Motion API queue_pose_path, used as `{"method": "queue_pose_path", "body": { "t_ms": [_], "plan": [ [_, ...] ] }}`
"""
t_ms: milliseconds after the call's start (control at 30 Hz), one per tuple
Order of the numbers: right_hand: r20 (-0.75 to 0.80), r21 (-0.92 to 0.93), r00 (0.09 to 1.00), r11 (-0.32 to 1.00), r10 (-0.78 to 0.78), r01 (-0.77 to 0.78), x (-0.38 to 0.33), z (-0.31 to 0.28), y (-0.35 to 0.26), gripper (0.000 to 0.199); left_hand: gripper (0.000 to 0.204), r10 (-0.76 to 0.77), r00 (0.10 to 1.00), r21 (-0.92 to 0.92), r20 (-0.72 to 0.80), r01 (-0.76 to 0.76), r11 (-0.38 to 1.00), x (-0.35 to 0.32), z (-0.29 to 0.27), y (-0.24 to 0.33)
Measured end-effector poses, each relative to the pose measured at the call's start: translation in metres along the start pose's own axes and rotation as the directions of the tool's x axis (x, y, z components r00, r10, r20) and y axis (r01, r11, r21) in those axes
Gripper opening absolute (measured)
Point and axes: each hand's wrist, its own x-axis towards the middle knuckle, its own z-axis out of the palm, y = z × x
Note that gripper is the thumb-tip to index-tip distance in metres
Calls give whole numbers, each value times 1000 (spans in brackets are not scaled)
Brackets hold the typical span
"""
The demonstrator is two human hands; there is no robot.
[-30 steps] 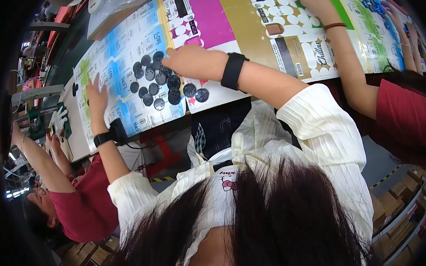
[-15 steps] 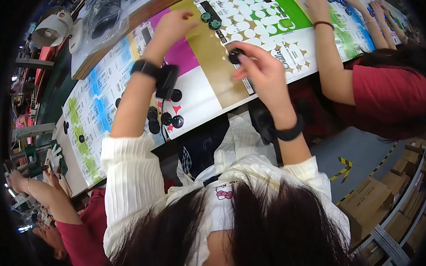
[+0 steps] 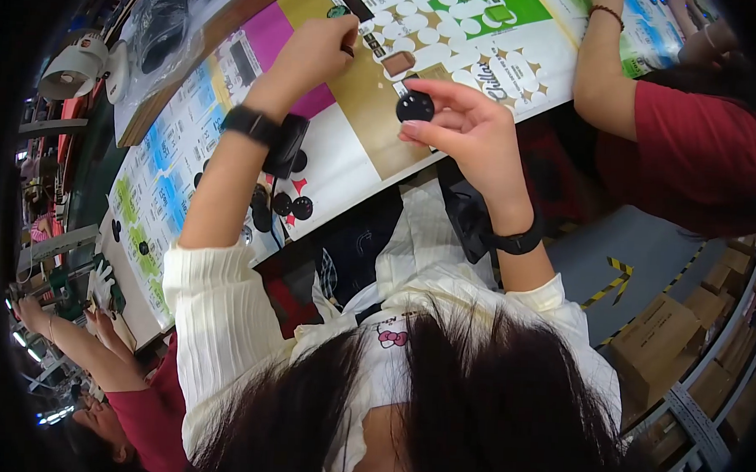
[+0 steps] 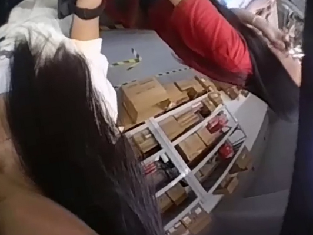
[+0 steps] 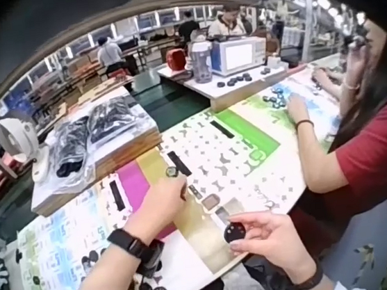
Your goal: Assembling small black circular components at a factory assembly station.
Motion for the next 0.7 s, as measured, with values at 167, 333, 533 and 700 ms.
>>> {"method": "queue_pose_path", "body": {
  "t_ms": [167, 333, 533, 700],
  "plan": [
    [45, 35, 998, 998, -47, 45, 1, 17, -12, 37, 24, -245, 965, -668, -95, 121, 734, -72, -33, 44],
    [246, -403, 847, 746, -470, 531, 6, 29, -15, 41, 22, -509, 861, -970, -1, 123, 209, -116, -56, 82],
    [457, -416, 602, 440, -655, 796, 10, 43, -15, 46, 29, -506, 862, -994, -21, -73, -83, -139, -64, 103],
    [516, -497, 529, 268, -674, 825, 8, 48, -26, 45, 34, -368, 929, -990, -33, -83, -118, -150, -66, 98]
  ]
}}
